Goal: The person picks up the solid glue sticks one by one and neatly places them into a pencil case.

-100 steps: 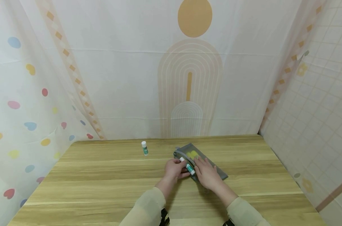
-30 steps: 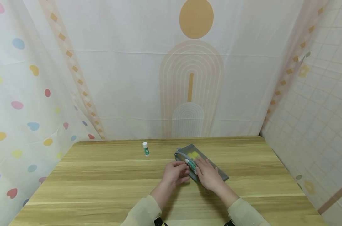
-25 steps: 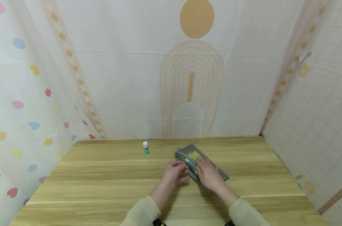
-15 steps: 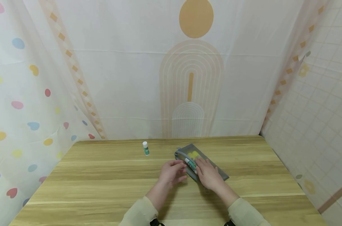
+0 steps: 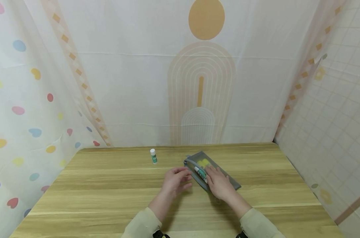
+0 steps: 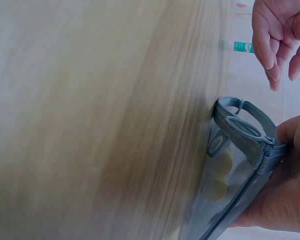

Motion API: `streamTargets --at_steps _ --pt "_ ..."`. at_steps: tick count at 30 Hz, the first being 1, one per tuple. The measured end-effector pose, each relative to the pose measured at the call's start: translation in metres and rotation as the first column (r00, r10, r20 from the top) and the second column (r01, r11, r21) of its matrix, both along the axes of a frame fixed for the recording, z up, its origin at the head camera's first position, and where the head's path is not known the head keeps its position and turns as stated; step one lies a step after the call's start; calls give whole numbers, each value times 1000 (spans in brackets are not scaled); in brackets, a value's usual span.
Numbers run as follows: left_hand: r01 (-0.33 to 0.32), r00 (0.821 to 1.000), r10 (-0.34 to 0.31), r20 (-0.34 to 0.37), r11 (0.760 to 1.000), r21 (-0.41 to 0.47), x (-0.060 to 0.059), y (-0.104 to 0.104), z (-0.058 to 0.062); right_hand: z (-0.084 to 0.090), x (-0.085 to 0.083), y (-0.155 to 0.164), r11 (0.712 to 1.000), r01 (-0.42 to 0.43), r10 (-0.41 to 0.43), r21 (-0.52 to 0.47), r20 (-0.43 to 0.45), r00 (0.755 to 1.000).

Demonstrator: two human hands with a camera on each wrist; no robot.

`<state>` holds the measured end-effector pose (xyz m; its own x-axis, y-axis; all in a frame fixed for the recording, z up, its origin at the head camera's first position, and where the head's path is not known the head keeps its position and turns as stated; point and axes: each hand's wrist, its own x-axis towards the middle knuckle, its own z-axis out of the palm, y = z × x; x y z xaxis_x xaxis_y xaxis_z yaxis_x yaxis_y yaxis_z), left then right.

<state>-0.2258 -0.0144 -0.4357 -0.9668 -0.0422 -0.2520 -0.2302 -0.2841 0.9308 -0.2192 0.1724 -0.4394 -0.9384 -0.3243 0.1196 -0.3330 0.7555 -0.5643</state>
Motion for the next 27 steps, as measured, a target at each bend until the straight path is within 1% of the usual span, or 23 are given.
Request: streamTargets --at_steps 4,11,20,27 --pt "-6 1000 6 -8 1000 8 0 -5 1 1 0 -1 1000 -6 6 2 -4 1000" --pt "-17 1000 17 -1 1000 9 -3 -11 1 1 0 -1 1000 -9 9 28 -17 1000" --pt "-20 1000 19 5 1000 12 -3 -16 4 -1 1 -1 996 -9 16 93 -80 997" --pt "-42 999 42 -2 999 13 -4 -20 2 -2 2 -2 993 -15 28 118 -109 994"
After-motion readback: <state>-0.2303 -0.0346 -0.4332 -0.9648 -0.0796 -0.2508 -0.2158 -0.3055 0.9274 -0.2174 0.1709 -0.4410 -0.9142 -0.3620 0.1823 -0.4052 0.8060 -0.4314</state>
